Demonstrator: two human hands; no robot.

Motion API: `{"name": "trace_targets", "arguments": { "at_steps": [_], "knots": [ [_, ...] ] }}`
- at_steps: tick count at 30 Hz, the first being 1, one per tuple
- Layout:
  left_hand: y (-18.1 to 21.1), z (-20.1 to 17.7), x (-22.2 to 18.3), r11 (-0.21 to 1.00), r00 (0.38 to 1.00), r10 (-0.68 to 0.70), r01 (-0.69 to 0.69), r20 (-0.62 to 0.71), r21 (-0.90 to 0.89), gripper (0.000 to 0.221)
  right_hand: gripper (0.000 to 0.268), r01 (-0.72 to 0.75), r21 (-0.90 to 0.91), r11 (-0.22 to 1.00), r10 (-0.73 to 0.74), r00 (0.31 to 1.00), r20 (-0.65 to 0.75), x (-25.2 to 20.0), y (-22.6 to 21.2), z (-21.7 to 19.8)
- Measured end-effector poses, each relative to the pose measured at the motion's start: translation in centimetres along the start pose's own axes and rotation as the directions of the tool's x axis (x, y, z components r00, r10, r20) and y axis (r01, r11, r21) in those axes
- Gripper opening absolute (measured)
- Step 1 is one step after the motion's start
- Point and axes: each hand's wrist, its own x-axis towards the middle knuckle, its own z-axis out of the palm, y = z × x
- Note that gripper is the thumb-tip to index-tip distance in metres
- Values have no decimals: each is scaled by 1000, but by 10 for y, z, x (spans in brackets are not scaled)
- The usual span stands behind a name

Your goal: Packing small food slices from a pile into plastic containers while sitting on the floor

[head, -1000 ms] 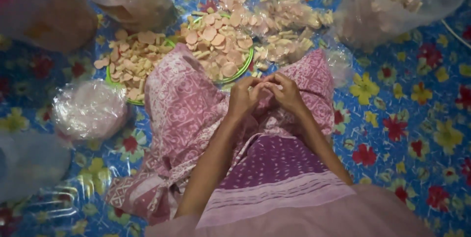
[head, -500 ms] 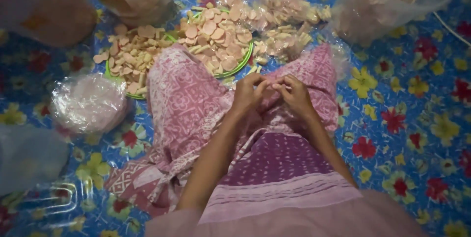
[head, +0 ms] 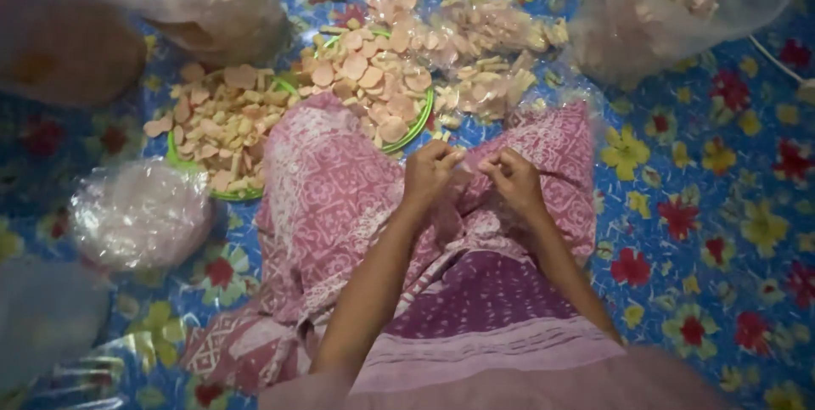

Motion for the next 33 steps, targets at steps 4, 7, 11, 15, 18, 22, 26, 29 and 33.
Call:
{"name": "trace_targets", "arguments": {
  "at_steps": [4, 7, 11, 15, 18, 22, 26, 29, 33],
  "knots": [
    [4, -3, 5, 999, 998, -50, 50, 43, -5, 12, 16, -19, 45, 999, 19, 1000, 8, 3, -3, -1],
    [12, -9, 6, 996, 994, -90, 91, 64, -20, 14, 16, -41, 13, 999, 41, 999, 7, 9, -1, 0],
    [44, -22, 11, 983, 984, -160, 166, 73, -81, 14, 12, -9, -2, 1000, 9, 1000, -8, 23, -1, -10],
    [13, -25, 20, 975, 981, -191, 187, -26, -122, 21, 12, 26, -97, 995, -45, 980, -196, 55, -46, -60],
    [38, -35, 21, 950, 966, -257, 249, -17, -185, 22, 10, 83, -25, 996, -87, 931, -355, 102, -28, -126],
    [22, -24, 18, 910, 936, -353, 347, 15, -229, 18, 9, -47, -293, 955, -123, 836, -534, 152, -33, -214],
    [22, -26, 19, 936, 954, -300, 298, 21, -188, 15, 14, 127, -753, 646, -606, 685, -404, 183, 24, -273],
    [23, -27, 23, 944, 959, -285, 282, 11, -173, 15, 42, 31, -890, 455, -564, 783, -261, 180, 23, -256],
    [68, -37, 45, 877, 915, -399, 399, 56, -268, 19, 17, 206, -677, 706, -374, 921, -110, 164, 59, -186]
  ]
}}
